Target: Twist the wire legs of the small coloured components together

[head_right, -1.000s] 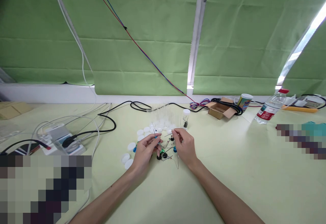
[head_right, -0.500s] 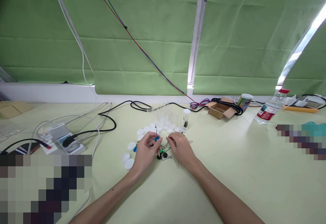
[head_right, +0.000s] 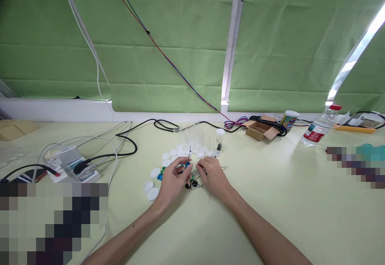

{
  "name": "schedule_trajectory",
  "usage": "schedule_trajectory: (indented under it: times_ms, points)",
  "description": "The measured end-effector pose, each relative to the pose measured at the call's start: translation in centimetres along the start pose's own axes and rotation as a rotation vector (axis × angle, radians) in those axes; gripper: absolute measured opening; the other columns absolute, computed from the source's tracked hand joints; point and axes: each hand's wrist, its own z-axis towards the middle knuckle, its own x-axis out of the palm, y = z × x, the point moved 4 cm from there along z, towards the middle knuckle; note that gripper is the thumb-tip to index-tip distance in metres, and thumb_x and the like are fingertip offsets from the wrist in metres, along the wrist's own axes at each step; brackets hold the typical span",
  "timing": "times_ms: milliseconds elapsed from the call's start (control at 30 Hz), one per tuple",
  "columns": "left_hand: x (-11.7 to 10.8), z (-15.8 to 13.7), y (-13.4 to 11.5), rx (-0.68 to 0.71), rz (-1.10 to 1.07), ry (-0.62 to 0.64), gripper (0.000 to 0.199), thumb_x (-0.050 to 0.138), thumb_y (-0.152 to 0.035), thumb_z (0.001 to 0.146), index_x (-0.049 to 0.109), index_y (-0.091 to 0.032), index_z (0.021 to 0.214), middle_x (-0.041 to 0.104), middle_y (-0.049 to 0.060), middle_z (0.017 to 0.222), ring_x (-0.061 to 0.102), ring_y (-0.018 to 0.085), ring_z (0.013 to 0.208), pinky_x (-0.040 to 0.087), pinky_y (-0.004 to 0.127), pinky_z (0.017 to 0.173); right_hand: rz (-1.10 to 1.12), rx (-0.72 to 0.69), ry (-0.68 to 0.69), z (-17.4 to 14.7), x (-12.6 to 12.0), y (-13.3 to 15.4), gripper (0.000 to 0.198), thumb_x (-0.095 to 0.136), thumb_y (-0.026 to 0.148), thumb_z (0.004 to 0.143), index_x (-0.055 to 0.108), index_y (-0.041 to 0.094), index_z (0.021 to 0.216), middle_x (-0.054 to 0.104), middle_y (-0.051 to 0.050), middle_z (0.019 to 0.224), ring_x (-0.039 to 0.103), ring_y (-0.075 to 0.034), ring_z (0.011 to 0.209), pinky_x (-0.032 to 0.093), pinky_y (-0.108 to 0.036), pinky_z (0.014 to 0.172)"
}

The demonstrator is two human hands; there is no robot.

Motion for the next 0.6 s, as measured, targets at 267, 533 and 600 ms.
schedule_trajectory:
  times_ms: [267,533,600]
  points:
    - [0.01,-0.05,-0.10,-0.003,-0.030,0.015,0.026,0.065,-0.037,0.080,0.066,-0.019,0.098,0.061,0.001,0.067,0.054,0.013,0.048,0.047,0.026,0.052,0.000,-0.002,-0.001,0.02,0.01,0.23,0.017,0.048,0.013,0.095,0.063,0.018,0.087,0.061,-0.005,0.084,0.057,-0.021,0.083,0.043,-0.035,0.079]
    - [-0.17,0.01,-0.29,0.025,-0.031,-0.024,0.029,0.066,-0.040,0.078,0.065,-0.020,0.099,0.065,0.005,0.086,0.055,0.011,0.049,0.046,0.024,0.046,-0.004,-0.007,0.008,0.00,0.06,0.26,0.017,0.048,0.013,0.095,0.064,0.019,0.089,0.062,-0.006,0.086,0.057,-0.022,0.085,0.044,-0.036,0.081]
    - [-0.36,0.13,-0.28,0.027,-0.053,-0.048,0.032,0.067,-0.043,0.078,0.064,-0.021,0.102,0.064,0.005,0.088,0.057,0.011,0.050,0.045,0.023,0.043,-0.007,-0.014,0.003,-0.05,0.09,0.22,0.017,0.048,0.013,0.094,0.064,0.019,0.090,0.062,-0.006,0.086,0.056,-0.022,0.085,0.044,-0.036,0.082]
